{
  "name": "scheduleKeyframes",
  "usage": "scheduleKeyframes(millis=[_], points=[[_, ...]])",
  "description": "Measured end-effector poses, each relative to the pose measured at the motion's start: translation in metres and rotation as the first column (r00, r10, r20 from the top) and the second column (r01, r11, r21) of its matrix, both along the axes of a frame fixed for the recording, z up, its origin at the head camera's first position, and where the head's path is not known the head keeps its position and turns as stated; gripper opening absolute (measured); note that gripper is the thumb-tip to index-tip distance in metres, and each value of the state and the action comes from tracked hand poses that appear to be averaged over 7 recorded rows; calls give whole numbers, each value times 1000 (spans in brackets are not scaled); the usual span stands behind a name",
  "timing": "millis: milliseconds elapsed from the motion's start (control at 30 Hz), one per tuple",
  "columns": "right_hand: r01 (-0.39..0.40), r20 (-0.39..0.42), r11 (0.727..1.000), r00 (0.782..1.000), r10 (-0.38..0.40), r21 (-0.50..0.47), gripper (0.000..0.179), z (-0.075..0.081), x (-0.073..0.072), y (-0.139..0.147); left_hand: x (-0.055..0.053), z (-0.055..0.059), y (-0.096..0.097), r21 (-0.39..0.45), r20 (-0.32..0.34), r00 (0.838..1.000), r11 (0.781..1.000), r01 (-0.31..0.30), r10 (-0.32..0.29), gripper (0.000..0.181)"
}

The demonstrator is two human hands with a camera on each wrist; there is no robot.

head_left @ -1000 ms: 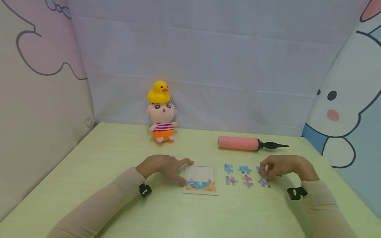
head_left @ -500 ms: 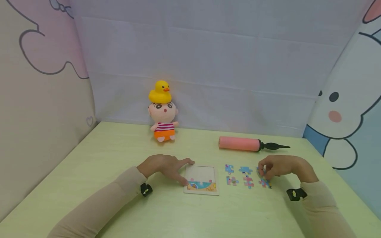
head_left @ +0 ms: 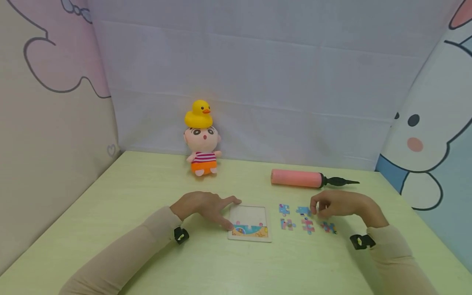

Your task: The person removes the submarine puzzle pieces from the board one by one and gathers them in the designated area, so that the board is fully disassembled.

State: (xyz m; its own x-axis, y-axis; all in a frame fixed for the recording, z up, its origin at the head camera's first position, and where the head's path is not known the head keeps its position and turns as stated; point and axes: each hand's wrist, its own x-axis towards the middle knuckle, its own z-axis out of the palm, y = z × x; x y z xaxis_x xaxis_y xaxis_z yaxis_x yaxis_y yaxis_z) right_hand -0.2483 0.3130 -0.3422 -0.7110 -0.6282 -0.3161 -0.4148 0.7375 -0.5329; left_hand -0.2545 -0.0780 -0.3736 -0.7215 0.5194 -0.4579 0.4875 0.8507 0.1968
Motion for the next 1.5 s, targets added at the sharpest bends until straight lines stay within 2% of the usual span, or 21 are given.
scheduleKeyframes(millis=[233, 433, 600, 733, 900, 1033, 1233, 1500], points=[[-9, -38, 1000, 999, 10, 16, 15, 0, 2, -12, -1, -1, -2, -4, -5, 1000, 1000, 15, -15, 83], [-42, -59, 999, 997, 41, -7, 15, 3, 3, -17, -4, 0, -1, -4, -3, 999, 999, 40, -40, 83], [-35, -53, 999, 998, 33, -28, 13, -1, 6, -20, -5, 2, 3, -10, -7, 997, 997, 77, -78, 86], [-60, -71, 997, 996, 57, -38, 13, -3, 5, -23, -5, 1, 5, -20, -12, 995, 995, 94, -94, 89], [-88, -67, 995, 994, 85, -49, 14, 1, 1, -36, -5, -1, 5, -25, -19, 996, 996, 90, -90, 89], [-101, -73, 995, 992, 100, -20, 15, 4, -1, -53, -3, -3, 3, -19, -22, 997, 997, 74, -75, 90], [-165, -88, 986, 982, 165, 16, 15, 7, -3, -81, 0, -5, 1, -12, -20, 999, 999, 47, -47, 91], [-198, -115, 980, 973, 200, 30, 17, 8, -4, -109, 4, -1, -2, -26, -49, 998, 999, 39, -41, 93]])
